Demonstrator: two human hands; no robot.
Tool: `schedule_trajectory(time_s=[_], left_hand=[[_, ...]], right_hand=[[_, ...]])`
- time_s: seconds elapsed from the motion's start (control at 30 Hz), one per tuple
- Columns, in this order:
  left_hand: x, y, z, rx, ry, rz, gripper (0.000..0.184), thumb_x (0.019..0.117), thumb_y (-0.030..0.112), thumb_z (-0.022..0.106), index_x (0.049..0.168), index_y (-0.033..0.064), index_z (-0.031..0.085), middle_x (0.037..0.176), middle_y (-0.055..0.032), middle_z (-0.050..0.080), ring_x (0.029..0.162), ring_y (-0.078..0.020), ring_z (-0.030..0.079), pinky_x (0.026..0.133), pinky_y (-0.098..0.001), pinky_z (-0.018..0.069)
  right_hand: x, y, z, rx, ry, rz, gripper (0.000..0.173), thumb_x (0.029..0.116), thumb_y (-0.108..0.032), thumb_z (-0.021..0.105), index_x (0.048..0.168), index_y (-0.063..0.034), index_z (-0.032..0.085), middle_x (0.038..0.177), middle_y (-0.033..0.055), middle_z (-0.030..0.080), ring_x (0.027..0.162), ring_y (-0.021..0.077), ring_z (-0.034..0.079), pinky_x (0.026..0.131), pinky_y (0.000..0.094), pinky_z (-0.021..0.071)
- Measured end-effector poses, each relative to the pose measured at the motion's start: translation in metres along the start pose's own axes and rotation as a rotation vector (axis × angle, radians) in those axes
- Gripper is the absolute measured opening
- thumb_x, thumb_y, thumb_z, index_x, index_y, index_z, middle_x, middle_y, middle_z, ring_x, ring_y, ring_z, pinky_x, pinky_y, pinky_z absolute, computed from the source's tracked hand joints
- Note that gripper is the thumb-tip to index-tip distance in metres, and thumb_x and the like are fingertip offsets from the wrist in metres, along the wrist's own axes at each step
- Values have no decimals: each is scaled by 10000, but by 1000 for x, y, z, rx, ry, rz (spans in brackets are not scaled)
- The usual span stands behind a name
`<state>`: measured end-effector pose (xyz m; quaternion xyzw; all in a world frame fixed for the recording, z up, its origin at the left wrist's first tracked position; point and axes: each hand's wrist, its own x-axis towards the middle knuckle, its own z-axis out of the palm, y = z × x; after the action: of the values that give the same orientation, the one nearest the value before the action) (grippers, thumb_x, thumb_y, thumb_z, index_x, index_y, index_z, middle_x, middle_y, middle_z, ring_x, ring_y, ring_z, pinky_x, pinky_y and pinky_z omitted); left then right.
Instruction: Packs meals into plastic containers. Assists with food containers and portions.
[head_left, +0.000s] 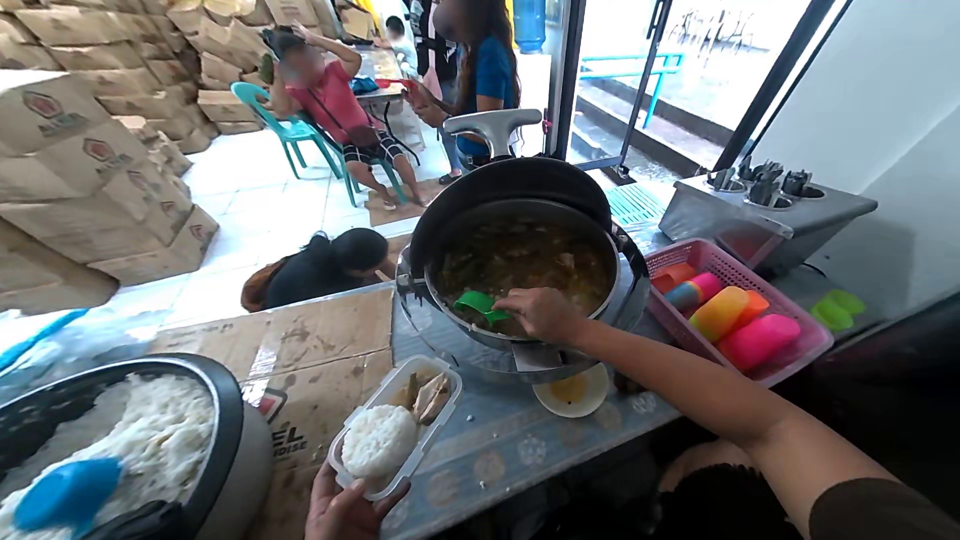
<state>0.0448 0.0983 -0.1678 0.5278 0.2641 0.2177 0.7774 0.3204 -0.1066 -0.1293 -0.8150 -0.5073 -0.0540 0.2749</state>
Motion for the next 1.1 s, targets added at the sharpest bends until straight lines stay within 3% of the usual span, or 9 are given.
schedule_trajectory(time_s=[0.07,0.13,0.2,0.37,0.47,0.67,0.83,1.1], left_hand=[[0,0,0,6,-3,4,631,901,97,415,1493,143,200,1197,-3,617,909,-123,725,615,-300,632],[-1,-1,1,8,-3,6,623,909,98,413,1493,139,200,1185,-1,621,899,-120,725,620,-302,632],[-1,-2,2,5,3,1,606,919,74,392,1492,129,201,1179,-11,620,883,-127,725,610,-305,629],[-5,-1,4,2,6,10,610,924,78,386,1499,130,190,1188,-5,610,897,-108,717,617,-285,624],[-6,-2,4,-33,6,16,585,921,74,385,1475,140,210,1168,3,630,874,-109,724,604,-285,627],[-7,0,12,-24,41,6,604,920,88,394,1495,118,213,1162,-21,615,875,-125,723,624,-299,631],[1,6,30,3,-5,42,602,923,117,408,1496,103,223,1171,-32,606,893,-144,717,651,-322,632],[7,13,61,-26,-90,36,570,939,78,431,1487,92,276,1131,-61,646,879,-180,734,677,-358,645]], right_hand=[[1,-1,1,31,1,60,280,977,30,574,1200,-26,734,1047,192,720,942,356,714,819,527,575],[7,-6,-4,143,-72,286,302,1050,-41,504,1283,-47,696,1214,183,703,1128,345,675,991,527,516],[16,-4,-1,284,-64,480,312,1079,-82,469,1307,-51,680,1249,189,695,1166,340,659,1034,531,486],[32,4,4,590,10,782,293,1090,-91,465,1293,-35,668,1155,167,694,986,231,644,908,422,499],[33,10,2,723,22,878,291,1089,-98,462,1299,-53,658,1008,75,673,741,88,507,678,273,418],[27,22,-1,832,79,910,287,1094,-112,456,1307,-57,639,826,7,625,524,11,350,497,190,308],[25,12,-40,722,137,830,286,1090,-102,468,1313,-46,638,927,43,648,629,48,445,581,225,377],[13,-24,-103,667,229,539,243,1071,-72,487,1234,-1,654,906,12,663,643,-2,505,587,172,418]])
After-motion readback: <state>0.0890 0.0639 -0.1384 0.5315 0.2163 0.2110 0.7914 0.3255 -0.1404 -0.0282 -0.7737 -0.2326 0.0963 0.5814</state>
